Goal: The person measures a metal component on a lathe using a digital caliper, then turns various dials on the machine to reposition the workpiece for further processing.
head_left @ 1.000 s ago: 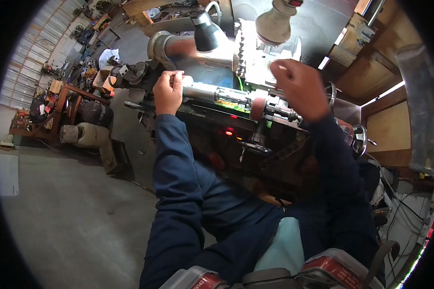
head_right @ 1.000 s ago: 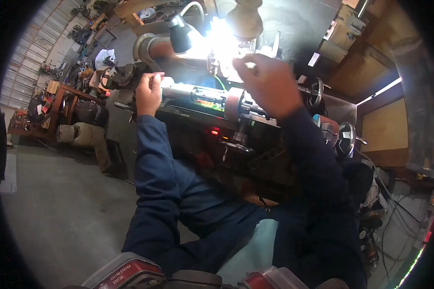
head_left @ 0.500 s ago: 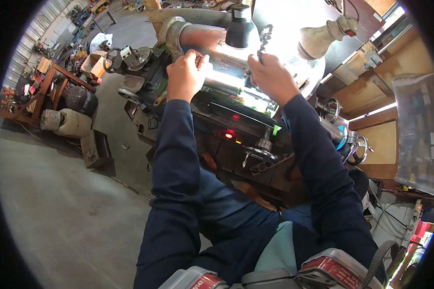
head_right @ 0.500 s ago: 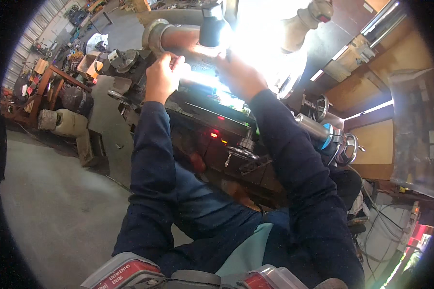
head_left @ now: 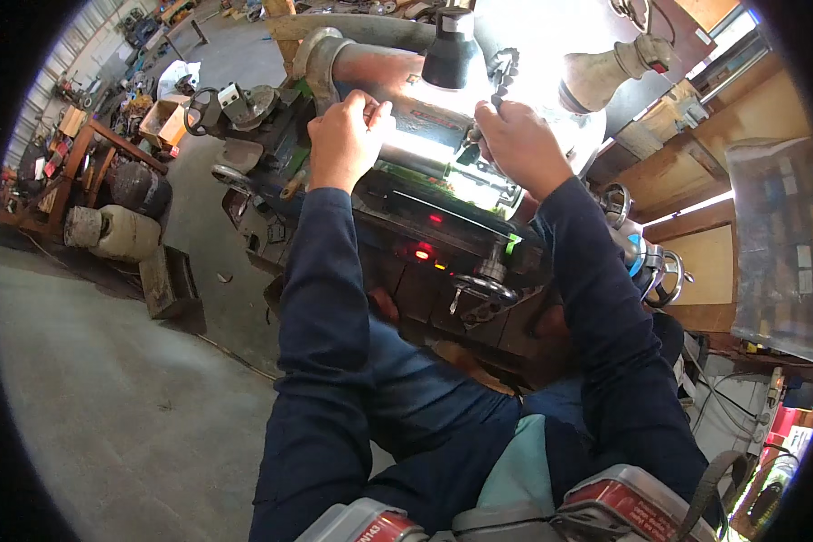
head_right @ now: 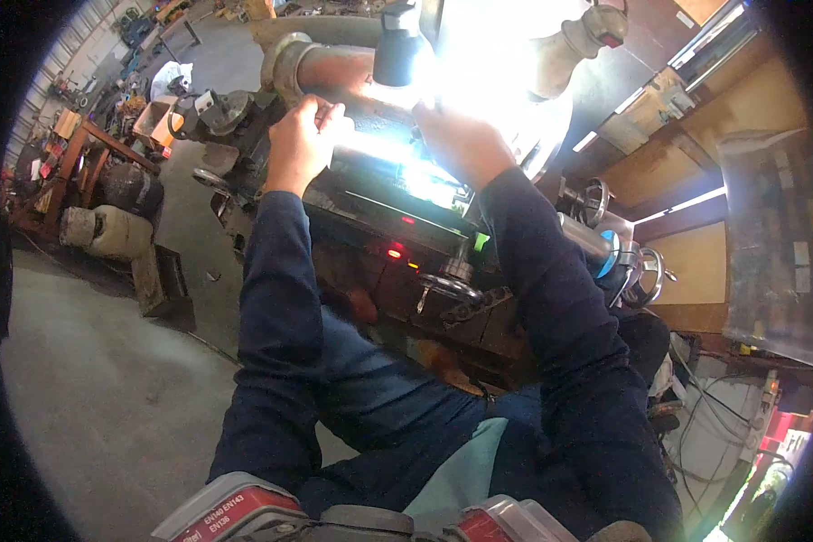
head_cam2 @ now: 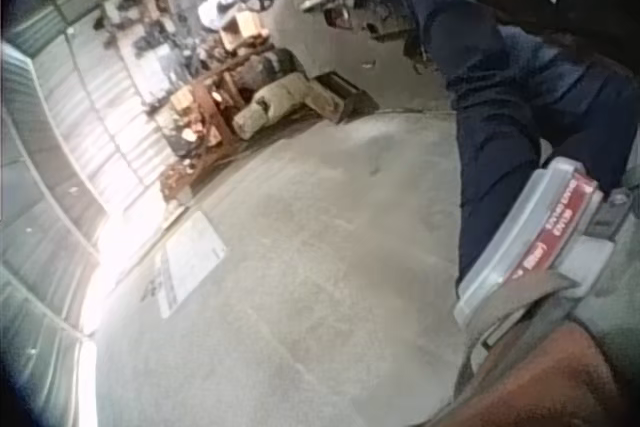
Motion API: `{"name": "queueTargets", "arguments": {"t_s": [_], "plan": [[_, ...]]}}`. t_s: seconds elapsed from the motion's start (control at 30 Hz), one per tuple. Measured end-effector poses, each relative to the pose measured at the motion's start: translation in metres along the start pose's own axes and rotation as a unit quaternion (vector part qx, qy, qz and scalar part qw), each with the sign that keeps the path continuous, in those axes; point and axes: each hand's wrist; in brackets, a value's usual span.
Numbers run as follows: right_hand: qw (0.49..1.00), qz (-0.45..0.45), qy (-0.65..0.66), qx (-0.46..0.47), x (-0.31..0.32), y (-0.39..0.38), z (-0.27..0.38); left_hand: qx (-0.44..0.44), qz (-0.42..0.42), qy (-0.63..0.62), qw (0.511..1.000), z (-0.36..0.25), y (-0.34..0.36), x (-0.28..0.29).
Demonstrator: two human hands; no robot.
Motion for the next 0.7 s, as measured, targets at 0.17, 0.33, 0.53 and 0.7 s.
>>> {"name": "queueTargets", "arguments": {"t_s": [0.17,0.33,0.53,0.7], "plan": [[0.995,0.075,-0.066,-0.029,0.03,0.004,-0.01,-0.015,-0.006,0.021,1.0,0.001,0.002,0.002],[0.985,0.086,-0.003,-0.146,0.031,0.006,0.014,-0.014,-0.006,0.005,1.0,0.008,-0.003,0.0],[0.987,0.058,-0.079,-0.124,0.027,-0.003,-0.004,-0.11,-0.067,0.034,0.991,0.012,-0.018,-0.001],[0.973,0.061,0.057,-0.217,0.051,-0.044,0.007,-0.114,-0.061,0.027,0.991,0.025,-0.031,-0.002]]}}
Point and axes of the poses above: each hand's wrist, its own y-axis towards the middle knuckle, its own x-axis out of the back of the hand, z = x × y, and after that the axes turned 8 degrees about z, right-handed
